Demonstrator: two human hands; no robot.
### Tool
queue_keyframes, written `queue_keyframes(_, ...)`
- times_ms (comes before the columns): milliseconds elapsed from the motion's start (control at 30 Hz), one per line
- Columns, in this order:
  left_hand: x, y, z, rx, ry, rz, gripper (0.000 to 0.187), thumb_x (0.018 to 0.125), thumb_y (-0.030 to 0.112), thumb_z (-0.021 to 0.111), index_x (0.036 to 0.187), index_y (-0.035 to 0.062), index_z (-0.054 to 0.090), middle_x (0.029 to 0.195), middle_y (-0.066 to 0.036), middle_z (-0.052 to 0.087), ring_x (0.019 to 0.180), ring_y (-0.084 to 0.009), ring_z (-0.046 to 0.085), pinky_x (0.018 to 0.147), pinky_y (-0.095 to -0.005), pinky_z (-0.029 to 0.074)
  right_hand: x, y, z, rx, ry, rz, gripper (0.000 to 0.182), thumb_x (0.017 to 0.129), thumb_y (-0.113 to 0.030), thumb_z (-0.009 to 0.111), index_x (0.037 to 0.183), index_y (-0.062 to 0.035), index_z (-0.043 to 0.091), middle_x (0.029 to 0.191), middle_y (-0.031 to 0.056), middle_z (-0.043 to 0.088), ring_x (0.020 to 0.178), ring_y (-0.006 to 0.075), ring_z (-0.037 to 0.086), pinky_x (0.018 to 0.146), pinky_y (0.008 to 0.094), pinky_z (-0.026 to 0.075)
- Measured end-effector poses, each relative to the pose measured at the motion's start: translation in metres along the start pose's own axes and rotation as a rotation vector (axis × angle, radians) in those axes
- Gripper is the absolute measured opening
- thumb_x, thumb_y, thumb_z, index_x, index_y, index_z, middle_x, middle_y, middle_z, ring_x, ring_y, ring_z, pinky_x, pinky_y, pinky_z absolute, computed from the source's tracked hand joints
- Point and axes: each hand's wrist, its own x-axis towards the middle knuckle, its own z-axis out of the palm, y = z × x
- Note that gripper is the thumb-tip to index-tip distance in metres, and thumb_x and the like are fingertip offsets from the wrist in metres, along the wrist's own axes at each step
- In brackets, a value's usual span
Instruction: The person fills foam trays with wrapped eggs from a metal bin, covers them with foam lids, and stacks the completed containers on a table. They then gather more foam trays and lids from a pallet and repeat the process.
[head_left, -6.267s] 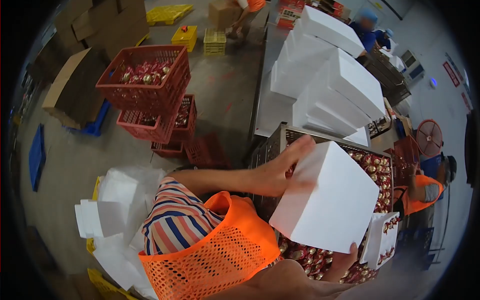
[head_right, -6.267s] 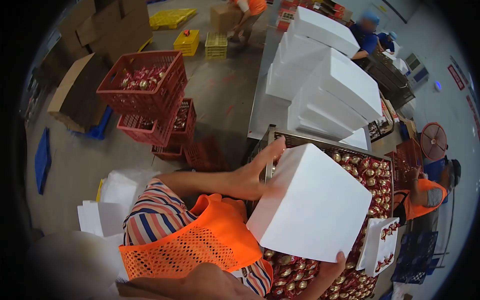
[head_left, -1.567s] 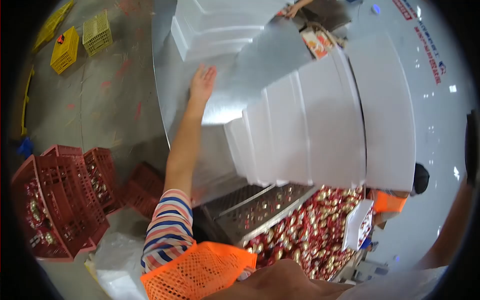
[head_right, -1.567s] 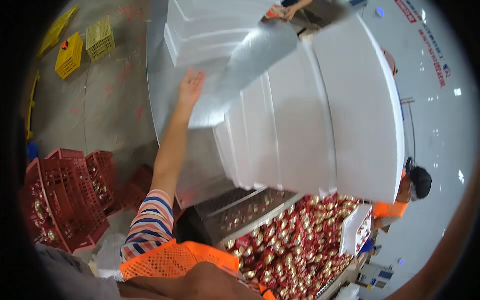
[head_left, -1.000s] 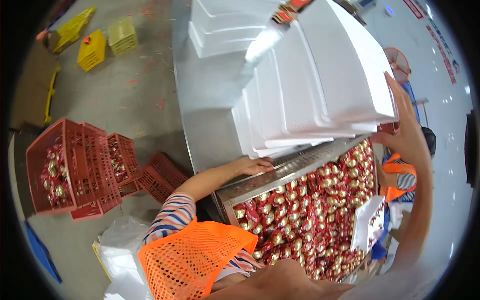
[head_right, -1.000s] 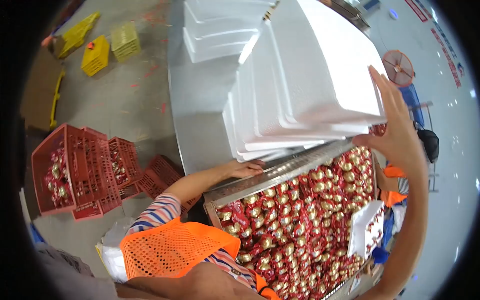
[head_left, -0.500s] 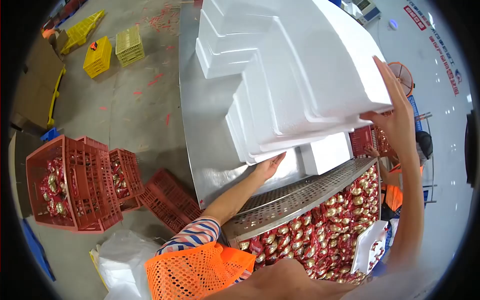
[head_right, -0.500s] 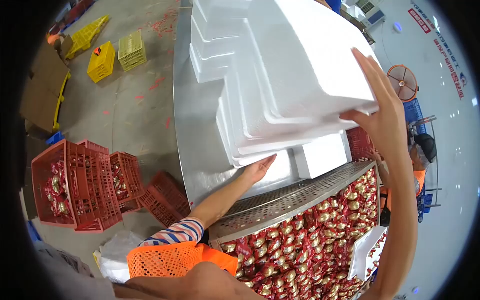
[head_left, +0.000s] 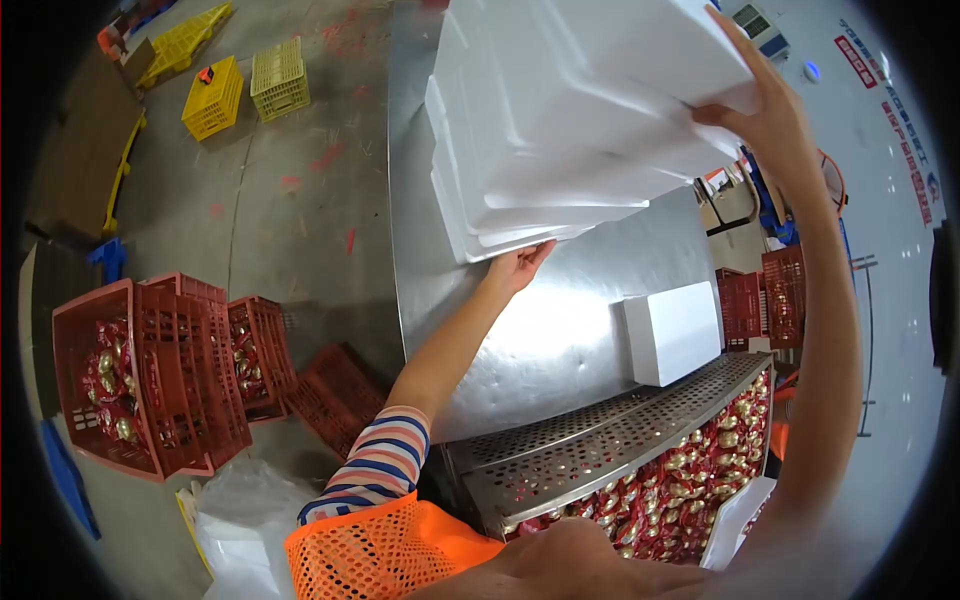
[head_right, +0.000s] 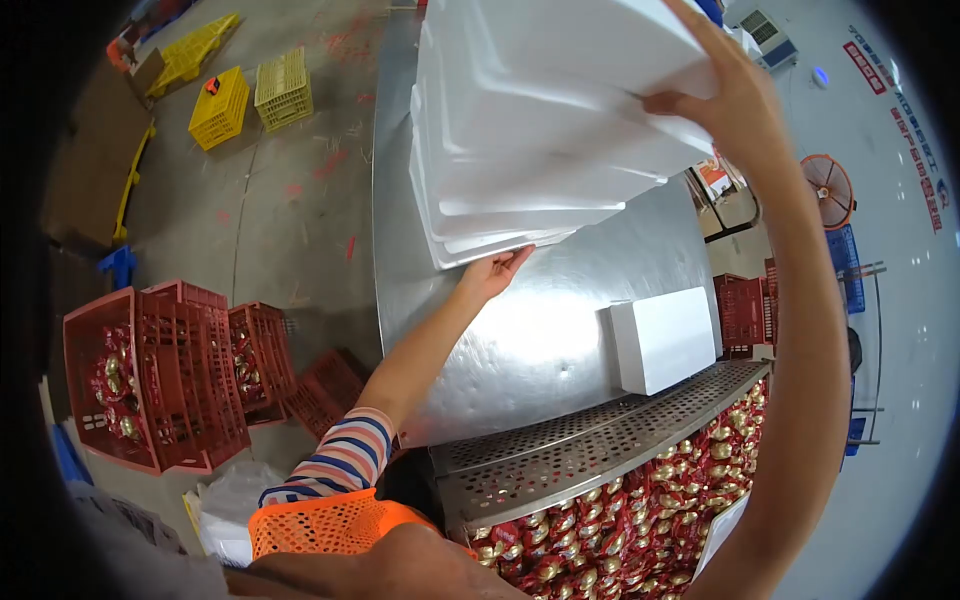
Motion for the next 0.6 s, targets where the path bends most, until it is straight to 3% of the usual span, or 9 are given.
queue_keyframes(267, 0.036, 0.035, 0.016, 0.034, 0.022, 0.024, 0.020, 0.094, 0.002, 0.055, 0.111, -0.0089, 0.052, 0.107, -0.017, 0.062, 0.104, -0.0302, 0.062, 0.102, -0.0497, 0.052, 0.044, 0.001, 0.013, 0.051, -0.027, -0.003, 0.094, 0.062, -0.010, 0.084, 0.146, -0.0099, 0.040, 0.142, 0.0179, 0.049, 0.130, 0.0300, 0.045, 0.111, 0.0371, 0.034)
queue_keyframes(333, 0.053, 0.044, 0.018, -0.030, 0.025, 0.037, 0.025, 0.090, -0.012, 0.046, 0.114, -0.0152, 0.047, 0.123, -0.025, 0.053, 0.114, -0.0407, 0.056, 0.102, -0.0503, 0.052, 0.054, 0.007, 0.021, 0.042, -0.002, -0.066, 0.094, 0.062, -0.010, 0.084, 0.146, -0.0103, 0.040, 0.141, 0.0183, 0.049, 0.131, 0.0304, 0.045, 0.110, 0.0377, 0.034)
queue_keyframes(400, 0.067, 0.055, 0.025, -0.027, 0.019, 0.025, 0.031, 0.084, -0.019, 0.041, 0.114, -0.0180, 0.045, 0.128, -0.028, 0.047, 0.115, -0.0465, 0.053, 0.102, -0.0510, 0.053, 0.063, 0.012, 0.033, 0.062, 0.051, -0.159, 0.094, 0.063, -0.011, 0.084, 0.146, -0.0111, 0.039, 0.139, 0.0193, 0.049, 0.130, 0.0316, 0.045, 0.110, 0.0388, 0.034)
queue_keyframes(433, 0.072, 0.062, 0.030, -0.043, 0.025, 0.013, 0.036, 0.081, -0.021, 0.039, 0.116, -0.0188, 0.043, 0.128, -0.030, 0.046, 0.117, -0.0491, 0.051, 0.101, -0.0521, 0.053, 0.067, 0.005, 0.035, -0.047, 0.056, 0.059, 0.091, 0.064, -0.016, 0.085, 0.144, -0.0115, 0.040, 0.133, 0.0222, 0.049, 0.126, 0.0363, 0.046, 0.108, 0.0424, 0.036)
queue_keyframes(500, 0.103, 0.072, 0.024, -0.029, 0.005, 0.086, 0.033, 0.086, -0.015, 0.041, 0.119, -0.0195, 0.042, 0.124, -0.032, 0.049, 0.118, -0.0520, 0.049, 0.101, -0.0557, 0.051, 0.087, 0.029, 0.056, -0.169, 0.170, -0.009, 0.089, 0.066, -0.022, 0.085, 0.142, -0.0115, 0.041, 0.130, 0.0238, 0.049, 0.123, 0.0395, 0.048, 0.104, 0.0451, 0.038)
queue_keyframes(533, 0.126, 0.082, 0.017, -0.079, 0.035, 0.005, 0.030, 0.088, -0.012, 0.041, 0.117, -0.0193, 0.044, 0.121, -0.032, 0.051, 0.116, -0.0519, 0.051, 0.100, -0.0576, 0.051, 0.094, 0.043, 0.062, -0.241, 0.219, -0.043, 0.088, 0.067, -0.025, 0.085, 0.142, -0.0115, 0.041, 0.128, 0.0246, 0.049, 0.121, 0.0410, 0.049, 0.103, 0.0464, 0.040)
queue_keyframes(567, 0.134, 0.086, 0.023, -0.044, 0.064, 0.056, 0.041, 0.086, -0.016, 0.037, 0.126, -0.0242, 0.035, 0.132, -0.039, 0.041, 0.123, -0.0529, 0.045, 0.102, -0.0531, 0.050, 0.095, 0.046, 0.065, -0.225, 0.236, -0.048, 0.088, 0.067, -0.027, 0.084, 0.142, -0.0108, 0.040, 0.128, 0.0254, 0.049, 0.121, 0.0419, 0.049, 0.102, 0.0468, 0.040)
queue_keyframes(600, 0.131, 0.088, 0.038, 0.006, 0.083, 0.067, 0.035, 0.089, -0.014, 0.036, 0.122, -0.0245, 0.039, 0.131, -0.039, 0.042, 0.121, -0.0529, 0.047, 0.103, -0.0528, 0.050, 0.096, 0.043, 0.071, -0.206, 0.252, -0.056, 0.088, 0.068, -0.029, 0.084, 0.142, -0.0100, 0.040, 0.128, 0.0262, 0.049, 0.120, 0.0428, 0.049, 0.101, 0.0471, 0.041)
